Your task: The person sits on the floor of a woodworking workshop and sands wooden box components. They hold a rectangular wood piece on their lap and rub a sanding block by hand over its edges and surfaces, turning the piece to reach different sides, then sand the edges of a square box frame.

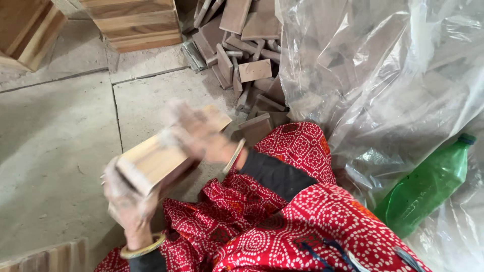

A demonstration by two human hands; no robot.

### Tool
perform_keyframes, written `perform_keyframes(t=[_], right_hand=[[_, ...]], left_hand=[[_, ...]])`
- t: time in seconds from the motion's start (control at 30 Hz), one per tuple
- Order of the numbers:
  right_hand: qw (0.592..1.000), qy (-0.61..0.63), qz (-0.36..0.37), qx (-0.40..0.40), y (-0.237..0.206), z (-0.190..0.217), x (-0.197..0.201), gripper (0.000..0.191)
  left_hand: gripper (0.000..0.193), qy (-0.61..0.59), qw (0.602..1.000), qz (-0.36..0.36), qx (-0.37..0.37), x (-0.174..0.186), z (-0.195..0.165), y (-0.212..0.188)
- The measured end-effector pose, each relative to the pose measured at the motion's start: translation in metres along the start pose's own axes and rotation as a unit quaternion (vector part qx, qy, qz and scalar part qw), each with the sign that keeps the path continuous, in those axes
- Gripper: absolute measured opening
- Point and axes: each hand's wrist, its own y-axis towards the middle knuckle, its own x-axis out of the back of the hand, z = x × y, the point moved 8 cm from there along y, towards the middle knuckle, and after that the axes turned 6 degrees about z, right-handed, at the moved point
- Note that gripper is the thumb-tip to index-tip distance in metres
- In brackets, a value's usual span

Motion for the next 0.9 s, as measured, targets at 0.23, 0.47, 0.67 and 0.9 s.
perform_keyframes(t=[0.23,0.47,0.67,0.9], right_hand=[[0.997,0.038,-0.01,0.065,0.011,0.056,-0.01,0.057],[0.988,0.09,0.025,-0.125,-0.009,-0.11,-0.044,0.065],[0.905,0.398,-0.026,-0.147,-0.031,-0.119,-0.066,0.071],[0.832,0.55,-0.06,-0.045,-0.024,-0.081,-0.057,0.048]], left_hand=[[0.056,-0.034,0.997,0.013,-0.063,-0.013,-0.016,0.015],[0.073,-0.003,1.0,-0.014,0.0,0.026,0.043,-0.018],[0.078,-0.047,0.999,-0.02,0.005,0.03,0.07,-0.035],[0.086,-0.048,0.997,-0.04,0.037,0.049,0.066,-0.054]])
